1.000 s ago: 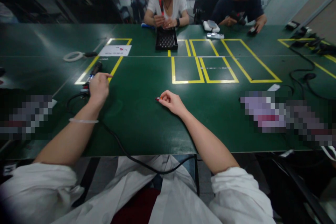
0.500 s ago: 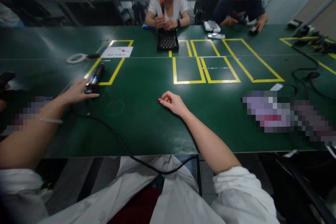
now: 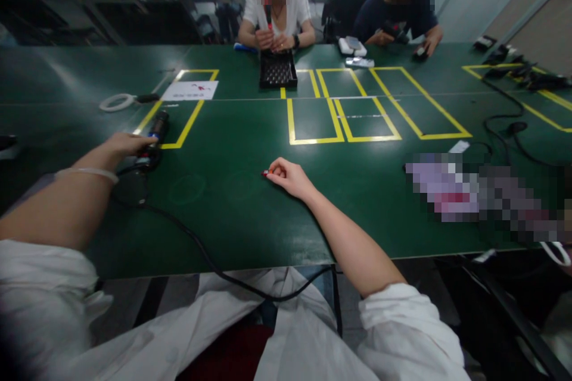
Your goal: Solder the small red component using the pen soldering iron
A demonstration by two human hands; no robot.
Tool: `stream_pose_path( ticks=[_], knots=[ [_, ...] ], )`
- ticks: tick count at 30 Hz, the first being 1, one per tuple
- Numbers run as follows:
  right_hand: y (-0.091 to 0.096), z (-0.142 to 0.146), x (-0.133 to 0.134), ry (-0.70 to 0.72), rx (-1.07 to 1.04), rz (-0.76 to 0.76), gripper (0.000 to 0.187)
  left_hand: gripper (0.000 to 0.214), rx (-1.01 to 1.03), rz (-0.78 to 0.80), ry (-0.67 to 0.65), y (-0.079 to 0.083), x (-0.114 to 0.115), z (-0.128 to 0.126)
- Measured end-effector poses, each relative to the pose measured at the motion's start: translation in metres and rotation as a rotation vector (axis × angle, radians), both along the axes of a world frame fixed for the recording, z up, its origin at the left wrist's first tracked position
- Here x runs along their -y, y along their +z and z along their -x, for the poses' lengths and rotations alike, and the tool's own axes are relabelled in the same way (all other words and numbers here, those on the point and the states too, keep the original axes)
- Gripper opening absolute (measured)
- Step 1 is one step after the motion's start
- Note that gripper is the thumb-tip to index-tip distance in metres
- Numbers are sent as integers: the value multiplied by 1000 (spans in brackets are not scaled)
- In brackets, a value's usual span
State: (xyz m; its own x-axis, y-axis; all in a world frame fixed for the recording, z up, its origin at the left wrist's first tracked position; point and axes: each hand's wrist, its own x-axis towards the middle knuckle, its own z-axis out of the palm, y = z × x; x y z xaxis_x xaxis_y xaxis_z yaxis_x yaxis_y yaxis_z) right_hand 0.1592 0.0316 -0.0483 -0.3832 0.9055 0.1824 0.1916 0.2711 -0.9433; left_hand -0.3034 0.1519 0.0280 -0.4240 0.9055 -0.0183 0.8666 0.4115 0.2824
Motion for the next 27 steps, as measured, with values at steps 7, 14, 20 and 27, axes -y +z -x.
stream_pose_path(
  ticks=[7, 14, 20, 27],
  knots=[
    [-2, 2, -1, 8, 21, -13, 27, 32, 262, 141, -40, -4, 20, -49],
    [4, 1, 1, -6, 34, -27, 25, 84, 274, 34, -304, -28, 44, -154],
    [6, -4, 2, -30, 129, -85, 19, 85, 282, 9, -500, -27, 73, -242],
    [4, -7, 2, 10, 184, -112, 17, 70, 240, -22, -536, -26, 90, -271]
  ],
)
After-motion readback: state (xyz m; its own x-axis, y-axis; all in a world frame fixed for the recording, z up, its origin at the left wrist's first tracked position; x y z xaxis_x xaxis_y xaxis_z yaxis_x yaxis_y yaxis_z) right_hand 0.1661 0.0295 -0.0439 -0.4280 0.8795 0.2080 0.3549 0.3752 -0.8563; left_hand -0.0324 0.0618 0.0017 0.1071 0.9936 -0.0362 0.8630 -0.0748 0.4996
